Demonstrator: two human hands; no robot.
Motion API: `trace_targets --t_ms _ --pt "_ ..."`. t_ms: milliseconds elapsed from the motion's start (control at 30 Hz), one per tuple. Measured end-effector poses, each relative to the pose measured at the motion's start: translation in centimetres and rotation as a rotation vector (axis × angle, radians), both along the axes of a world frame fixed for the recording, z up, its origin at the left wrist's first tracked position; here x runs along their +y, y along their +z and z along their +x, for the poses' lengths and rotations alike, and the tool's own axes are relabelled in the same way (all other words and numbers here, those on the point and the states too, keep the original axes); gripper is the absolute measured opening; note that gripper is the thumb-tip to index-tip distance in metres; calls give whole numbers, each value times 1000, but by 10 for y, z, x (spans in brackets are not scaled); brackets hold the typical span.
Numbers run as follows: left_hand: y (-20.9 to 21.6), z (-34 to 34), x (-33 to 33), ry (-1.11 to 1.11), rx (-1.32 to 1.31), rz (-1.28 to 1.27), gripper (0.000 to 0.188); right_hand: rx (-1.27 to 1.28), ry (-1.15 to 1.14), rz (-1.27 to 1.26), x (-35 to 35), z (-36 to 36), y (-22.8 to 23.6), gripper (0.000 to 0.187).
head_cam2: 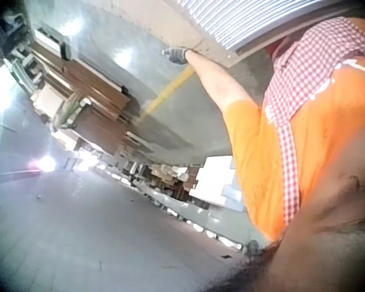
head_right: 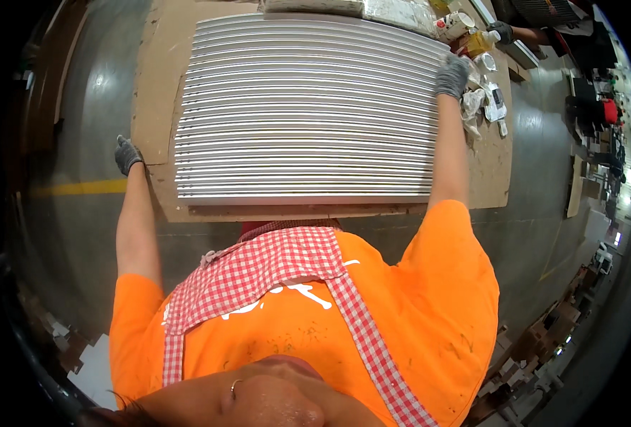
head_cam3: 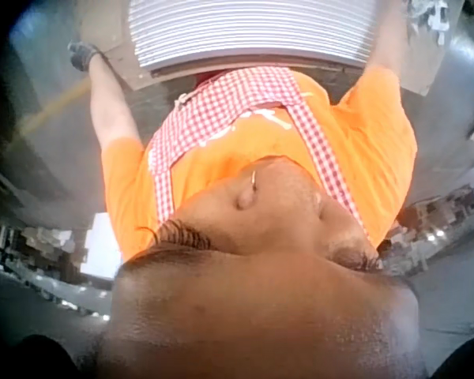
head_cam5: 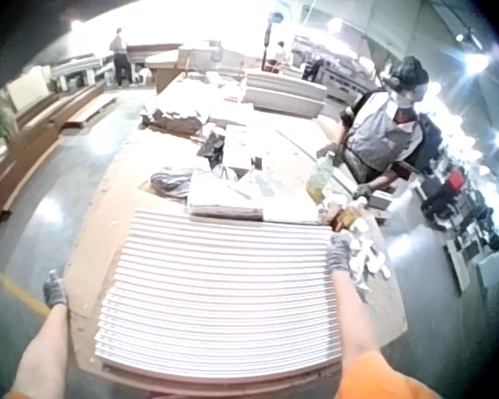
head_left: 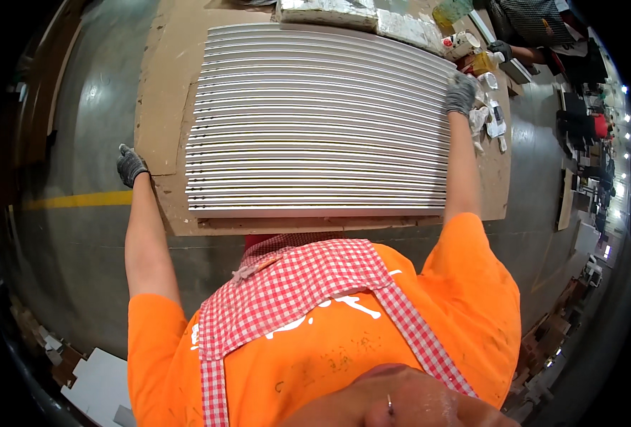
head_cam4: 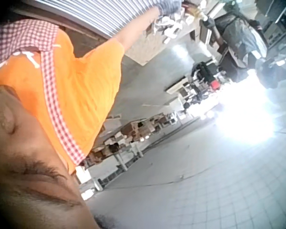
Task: The person wipes the surface of long, white, ribbed metal panels with a white cloth. They handle the panels one at a time, wiping along the length of the material and occasionally flipping them over to clean the other side. The person also wipes a stack of similar panels at the end of the sequence.
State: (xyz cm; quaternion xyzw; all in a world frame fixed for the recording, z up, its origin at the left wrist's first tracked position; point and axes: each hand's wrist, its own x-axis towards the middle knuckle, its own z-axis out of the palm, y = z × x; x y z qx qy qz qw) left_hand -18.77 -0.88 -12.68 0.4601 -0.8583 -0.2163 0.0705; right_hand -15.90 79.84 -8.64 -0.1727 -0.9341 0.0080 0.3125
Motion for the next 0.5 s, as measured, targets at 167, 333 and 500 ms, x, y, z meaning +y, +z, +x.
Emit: trace_targets --t_ms 167,333,500 --pt "-10 2 -8 -26 16 -79 59 -146 -283 -326 38 26 16 25" --pt "0 5 0 -26 17 -54 57 -254 -191 -220 18 33 21 28" --pt "3 4 5 -7 3 -69 57 -81 -179 -273 32 45 14 32"
